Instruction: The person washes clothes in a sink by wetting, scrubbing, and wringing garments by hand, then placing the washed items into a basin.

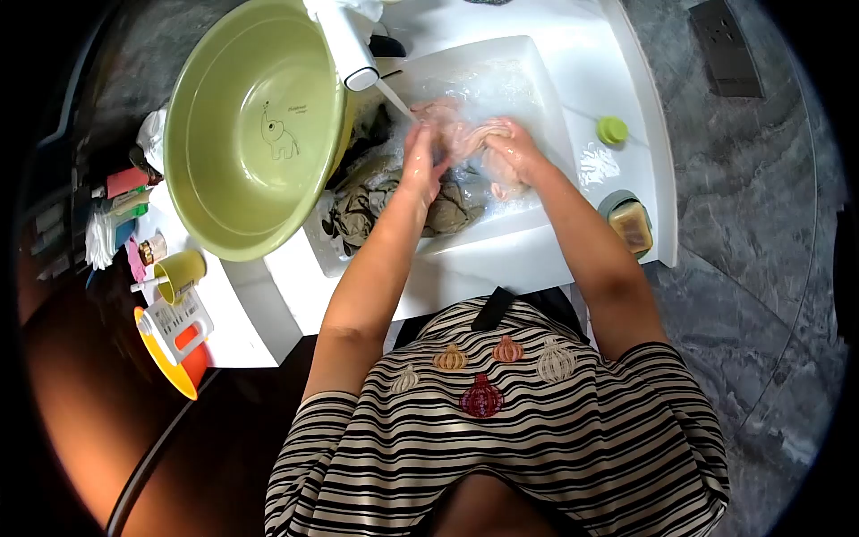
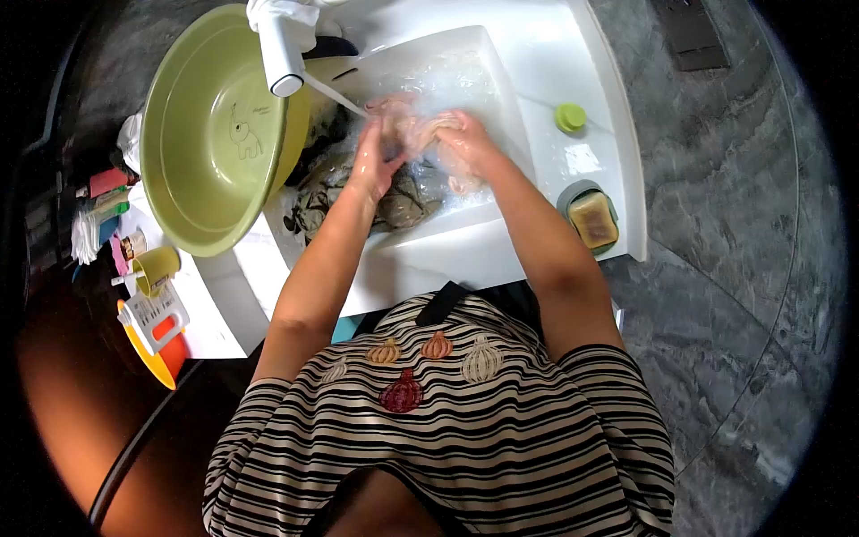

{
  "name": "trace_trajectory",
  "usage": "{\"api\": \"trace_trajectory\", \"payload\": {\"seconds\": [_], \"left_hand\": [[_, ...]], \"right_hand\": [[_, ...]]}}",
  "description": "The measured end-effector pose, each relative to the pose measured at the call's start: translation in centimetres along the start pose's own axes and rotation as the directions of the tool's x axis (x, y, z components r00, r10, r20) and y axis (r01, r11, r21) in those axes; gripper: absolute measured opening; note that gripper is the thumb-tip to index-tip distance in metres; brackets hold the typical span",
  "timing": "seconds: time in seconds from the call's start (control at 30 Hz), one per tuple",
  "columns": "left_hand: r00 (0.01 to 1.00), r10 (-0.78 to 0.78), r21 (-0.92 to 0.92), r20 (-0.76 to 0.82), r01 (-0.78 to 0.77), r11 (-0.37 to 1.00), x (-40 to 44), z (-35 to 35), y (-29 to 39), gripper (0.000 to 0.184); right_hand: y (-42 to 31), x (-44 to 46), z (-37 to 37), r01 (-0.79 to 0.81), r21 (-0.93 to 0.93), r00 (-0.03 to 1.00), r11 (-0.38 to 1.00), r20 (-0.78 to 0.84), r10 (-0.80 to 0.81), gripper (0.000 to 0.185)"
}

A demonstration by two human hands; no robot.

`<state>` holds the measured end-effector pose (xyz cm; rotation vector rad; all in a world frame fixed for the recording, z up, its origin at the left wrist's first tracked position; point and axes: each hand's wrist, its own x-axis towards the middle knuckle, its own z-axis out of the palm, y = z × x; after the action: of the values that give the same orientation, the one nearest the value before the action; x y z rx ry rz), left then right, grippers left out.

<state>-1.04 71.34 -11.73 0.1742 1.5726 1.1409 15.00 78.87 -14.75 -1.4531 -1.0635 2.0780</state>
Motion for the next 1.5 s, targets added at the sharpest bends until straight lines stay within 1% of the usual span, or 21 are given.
{"api": "trace_trajectory", "payload": {"seconds": [0.03, 0.1, 0.17, 0.2, 0.23, 0.3, 0.33, 0.5, 0.57, 0.6, 0.67, 0.73, 0.8, 0.93, 1.07, 1.17, 1.23, 1.27, 1.33, 1.43, 1.5], "left_hand": [[0.985, -0.165, -0.304, 0.041, 0.17, 0.937, -0.2, 0.4, 0.3, 0.061], [0.954, -0.2, -0.327, 0.223, 0.266, 0.907, 1.2, -1.0, -0.4, 0.063], [0.684, 0.174, -0.626, 0.708, 0.494, 0.604, 2.9, -2.0, -1.2, 0.063], [0.883, 0.052, -0.635, 0.466, 0.292, 0.715, 1.9, -1.2, -1.3, 0.06], [0.882, 0.05, -0.632, 0.468, 0.295, 0.717, 0.8, -1.1, -0.3, 0.06], [0.737, -0.041, -0.276, 0.674, 0.303, 0.912, -0.3, -1.5, 0.7, 0.055], [0.834, 0.01, -0.237, 0.552, 0.145, 0.961, 0.5, -1.4, 0.2, 0.057], [0.667, 0.216, -0.559, 0.713, 0.356, 0.749, 5.2, -1.6, -5.7, 0.051], [0.613, 0.308, -0.641, 0.727, 0.446, 0.625, 4.9, -1.2, -7.0, 0.05], [0.598, 0.337, -0.661, 0.727, 0.478, 0.579, 4.2, -0.8, -7.1, 0.049], [0.879, -0.066, -0.603, 0.473, 0.377, 0.703, -0.5, 2.1, -2.4, 0.049], [0.904, -0.331, -0.524, 0.27, 0.426, 0.738, -2.8, 2.2, 0.6, 0.038], [0.979, -0.169, -0.416, 0.112, 0.201, 0.887, -3.4, 2.0, 1.8, 0.03], [0.985, -0.026, -0.281, 0.172, 0.074, 0.957, -0.8, -1.3, 1.1, 0.059], [0.984, 0.164, -0.449, -0.07, -0.177, 0.876, -0.3, -1.3, -0.9, 0.07], [0.991, 0.125, -0.484, -0.053, -0.135, 0.865, -0.4, -1.7, -1.7, 0.077], [0.993, 0.101, -0.487, -0.056, -0.115, 0.866, -0.1, -2.1, -1.2, 0.076], [0.995, 0.075, -0.495, -0.066, -0.098, 0.864, -0.2, -2.4, -1.0, 0.076], [0.996, 0.057, -0.526, -0.072, -0.086, 0.846, 0.0, -2.7, -0.9, 0.076], [0.999, -0.002, -0.574, 0.041, 0.025, 0.819, -0.2, -2.0, -0.6, 0.076], [0.99, -0.031, -0.579, 0.138, 0.106, 0.808, 0.2, -1.6, -0.8, 0.077]], "right_hand": [[-1.3, -1.5, 1.0, 0.005, 0.009, 0.997, 1.0, 0.077, -0.006, 0.048], [-3.4, -4.9, 3.7, 0.122, -0.089, 0.96, 0.989, 0.263, -0.095, 0.046], [-3.7, -6.8, 5.6, 0.552, -0.191, 0.758, 0.812, 0.52, -0.393, 0.04], [-3.7, -8.1, 6.5, 0.713, -0.274, 0.671, 0.646, 0.534, -0.515, 0.037], [-4.1, -9.4, 7.2, 0.771, -0.292, 0.617, 0.567, 0.563, -0.549, 0.029], [-6.1, -12.2, 8.1, 0.814, -0.364, 0.576, 0.454, 0.613, -0.541, 0.02], [-5.9, -12.4, 8.4, 0.811, -0.365, 0.579, 0.456, 0.61, -0.541, 0.02], [-3.5, -7.6, 8.4, 0.763, -0.601, 0.544, 0.238, 0.397, -0.739, 0.022], [-3.3, -5.6, 7.0, 0.564, -0.59, 0.78, 0.578, 0.152, -0.607, 0.024], [-3.5, -4.8, 6.0, 0.517, -0.644, 0.789, 0.563, 0.105, -0.605, 0.024], [-3.8, -2.9, 4.0, 0.431, -0.718, 0.807, 0.546, 0.037, -0.589, 0.025], [-3.9, -1.7, 1.9, 0.389, -0.74, 0.828, 0.549, 0.019, -0.561, 0.028], [-5.2, -1.6, 0.0, -0.053, -0.863, 0.946, 0.502, -0.205, -0.252, 0.037], [-3.5, -3.5, -1.5, 0.05, -0.967, 0.918, 0.25, -0.055, -0.393, 0.053], [-3.0, -3.6, 0.7, 0.172, -0.902, 0.857, -0.396, 0.336, -0.392, 0.071], [-3.0, -2.3, 2.4, 0.189, -0.943, 0.943, -0.274, 0.252, -0.218, 0.079], [-2.9, -1.5, 2.6, 0.321, -0.945, 0.934, -0.064, 0.305, 0.189, 0.075], [-3.3, -1.9, 2.1, 0.328, -0.943, 0.931, -0.065, 0.311, 0.19, 0.075], [-4.8, -2.4, 0.8, 0.058, -0.784, 0.971, 0.618, 0.189, 0.148, 0.064], [0.2, 0.3, 0.9, 0.02, -0.505, 0.984, 0.863, -0.145, -0.108, 0.054], [0.5, -1.3, 2.3, 0.288, -0.479, 0.955, 0.83, 0.073, -0.289, 0.043]]}}
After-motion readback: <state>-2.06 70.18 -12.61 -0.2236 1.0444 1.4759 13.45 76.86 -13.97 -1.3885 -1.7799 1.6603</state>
